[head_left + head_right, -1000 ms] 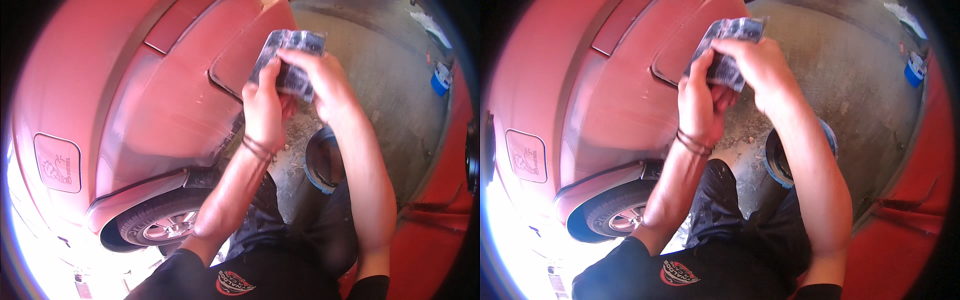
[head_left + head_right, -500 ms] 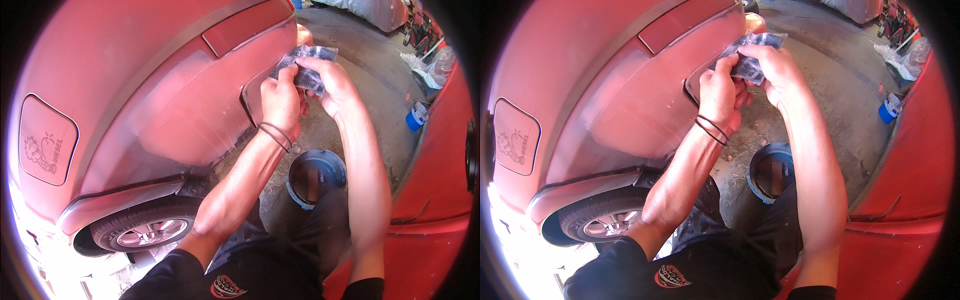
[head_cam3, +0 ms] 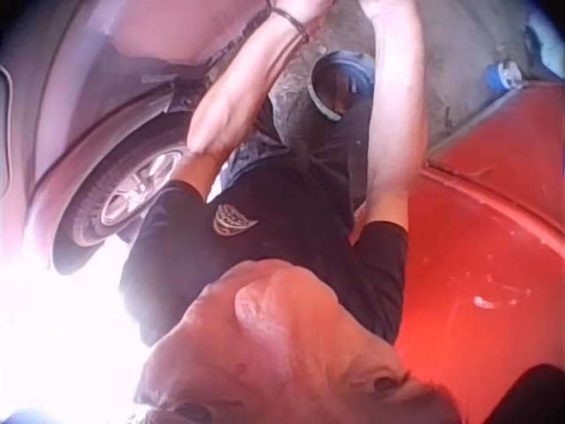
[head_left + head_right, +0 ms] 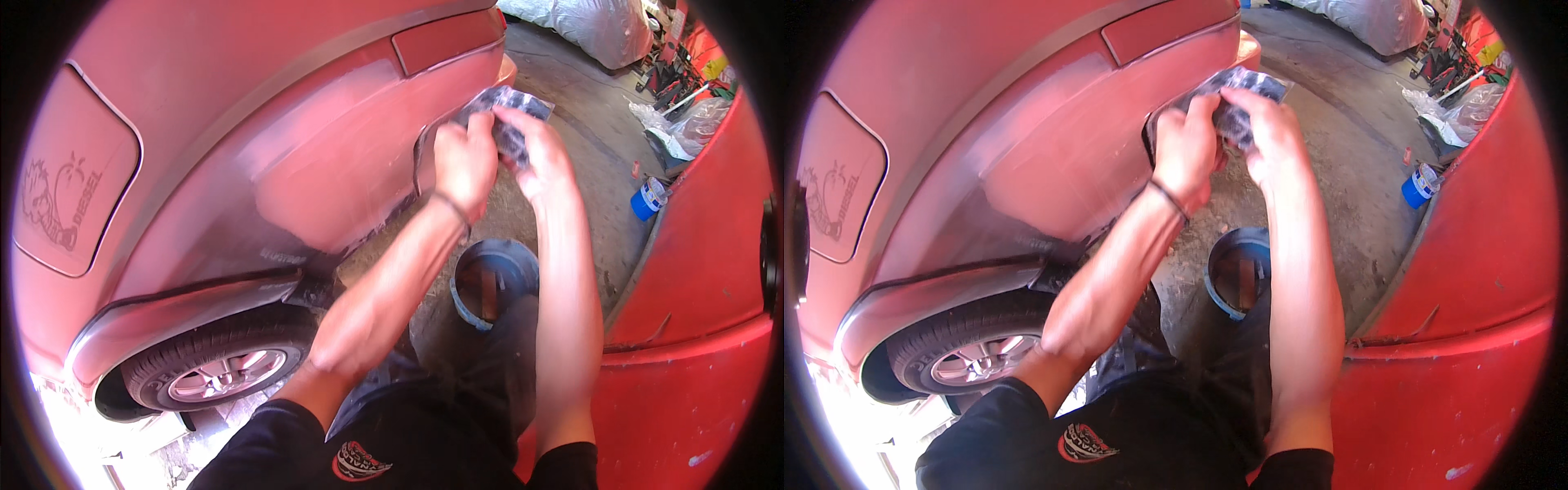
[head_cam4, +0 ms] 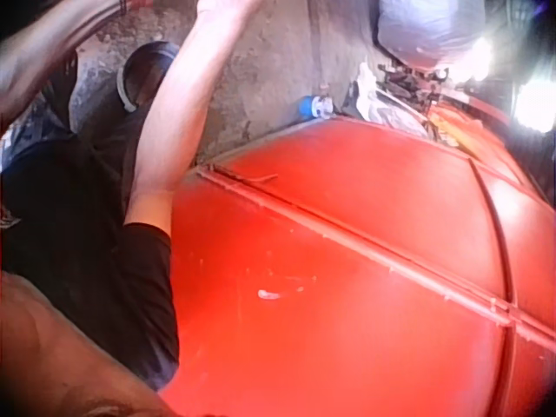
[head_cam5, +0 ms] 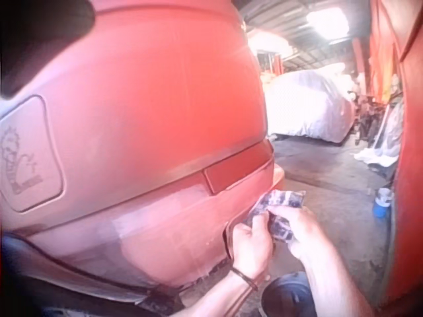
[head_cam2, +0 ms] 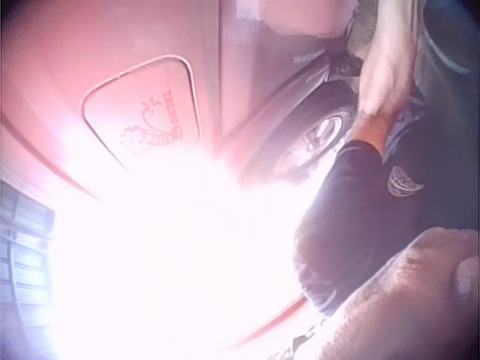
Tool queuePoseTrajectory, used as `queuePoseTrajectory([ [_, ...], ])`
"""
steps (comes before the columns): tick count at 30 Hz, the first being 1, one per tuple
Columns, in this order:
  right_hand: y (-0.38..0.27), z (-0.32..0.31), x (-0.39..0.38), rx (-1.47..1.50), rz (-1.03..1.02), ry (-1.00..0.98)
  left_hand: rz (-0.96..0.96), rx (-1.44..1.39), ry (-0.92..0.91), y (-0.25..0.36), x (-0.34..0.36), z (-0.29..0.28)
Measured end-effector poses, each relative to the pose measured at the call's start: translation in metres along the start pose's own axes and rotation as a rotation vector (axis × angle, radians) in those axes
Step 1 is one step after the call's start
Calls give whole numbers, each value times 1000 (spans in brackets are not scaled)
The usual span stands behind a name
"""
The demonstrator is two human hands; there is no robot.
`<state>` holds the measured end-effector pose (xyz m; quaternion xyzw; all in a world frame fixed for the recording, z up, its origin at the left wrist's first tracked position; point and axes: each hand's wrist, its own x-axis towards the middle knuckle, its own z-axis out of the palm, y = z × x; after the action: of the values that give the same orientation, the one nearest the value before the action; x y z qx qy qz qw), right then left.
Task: The person performs wet sanding on the red rear panel of a vehicle, using a sanding block dipped in a bucket of water. They alternate between scrubbing the body filler area and rinsing the block in the water.
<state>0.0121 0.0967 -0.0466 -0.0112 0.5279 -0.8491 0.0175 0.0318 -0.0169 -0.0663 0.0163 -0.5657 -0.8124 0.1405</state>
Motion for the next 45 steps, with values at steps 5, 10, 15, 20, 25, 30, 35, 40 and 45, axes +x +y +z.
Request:
queuePoseTrajectory([
  [5,2,4,7,-15,0,26,-26,108,-40,4,7,-3],
  [10,-6,-13,18,-11,-16,-5,-60,-25,16,1,7,20],
  [15,1,14,-5,14,-29,97,-94,-45,-17,11,-5,-2],
  [20,-8,9,9,4,-71,139,-94,63,-12,-1,22,12],
  [25,-16,-18,33,-59,-37,98,-14,140,39,-23,37,35],
  [30,-32,-37,48,-157,-31,32,116,115,130,-24,39,75],
  [35,4,-6,-15,184,-144,34,-77,-73,-20,-25,39,47],
  [40,33,39,-7,225,-212,304,-20,236,-501,28,-11,-31],
  [45,29,27,13,62,-55,363,991,672,-355,148,-93,-105],
])
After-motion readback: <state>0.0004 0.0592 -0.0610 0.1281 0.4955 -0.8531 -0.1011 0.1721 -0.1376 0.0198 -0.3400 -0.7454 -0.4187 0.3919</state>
